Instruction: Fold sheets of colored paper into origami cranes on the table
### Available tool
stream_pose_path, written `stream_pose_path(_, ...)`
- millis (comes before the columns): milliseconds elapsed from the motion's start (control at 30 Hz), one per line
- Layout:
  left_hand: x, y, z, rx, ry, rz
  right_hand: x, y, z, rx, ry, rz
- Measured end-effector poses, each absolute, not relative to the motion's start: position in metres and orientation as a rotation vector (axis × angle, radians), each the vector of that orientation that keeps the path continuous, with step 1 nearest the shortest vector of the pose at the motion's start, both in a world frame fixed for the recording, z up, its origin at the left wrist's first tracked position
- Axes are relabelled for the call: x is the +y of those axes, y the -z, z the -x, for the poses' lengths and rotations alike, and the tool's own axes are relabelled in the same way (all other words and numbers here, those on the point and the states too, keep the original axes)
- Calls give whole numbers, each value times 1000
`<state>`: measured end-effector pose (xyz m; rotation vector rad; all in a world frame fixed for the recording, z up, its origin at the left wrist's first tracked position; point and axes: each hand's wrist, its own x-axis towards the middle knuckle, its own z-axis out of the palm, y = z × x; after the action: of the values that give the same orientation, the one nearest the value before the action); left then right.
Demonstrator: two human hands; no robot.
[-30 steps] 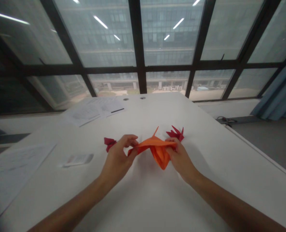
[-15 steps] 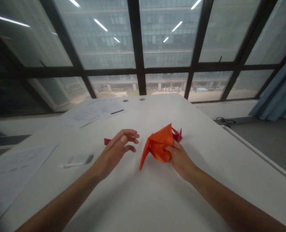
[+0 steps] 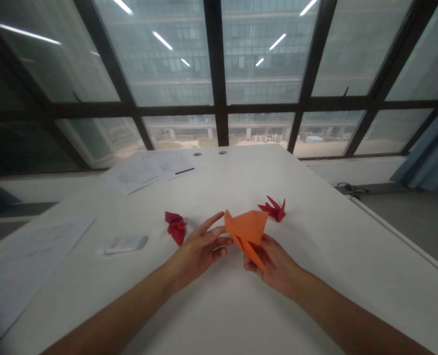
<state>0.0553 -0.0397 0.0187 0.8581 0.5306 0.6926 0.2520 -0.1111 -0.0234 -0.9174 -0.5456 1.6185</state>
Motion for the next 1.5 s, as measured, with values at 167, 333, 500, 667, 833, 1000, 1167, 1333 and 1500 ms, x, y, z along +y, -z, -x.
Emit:
stream_pose_path(167, -40, -14, -55, 556, -714, -1058, -118, 34, -254, -675, -1651, 919)
stream_pose_path(333, -38, -8, -50, 700, -986, -2072, -123, 23, -249, -853, -1577, 986)
stream_pose_path(500, -24, -15, -34, 675, -1136, -2843, -114, 13, -241, -645, -1689, 1074)
stream_pose_path(667, -21, -22, -30, 601, -1188, -3012, -108, 10, -244, -585, -1658, 1070)
stream_pose_path(833, -29, -25, -37, 609, -1004, -2812, -111, 16, -249, -601, -1690, 1059)
stream_pose_path(1000, -22, -23, -35, 646, -964, -2490, -109, 22, -256, -636, -1583, 1012)
stream_pose_path(1167, -12, -18, -31, 836, -957, -2321, -100, 21, -263, -634, -1525, 1049)
stream_pose_path(1333, -5, -13, -31, 1039, -915, -2086, -93, 12, -269, -662, -1430, 1092)
stream_pose_path(1500, 0, -9, -31, 1039, -789, -1999, -93, 4, -275, -715, -1270, 1112)
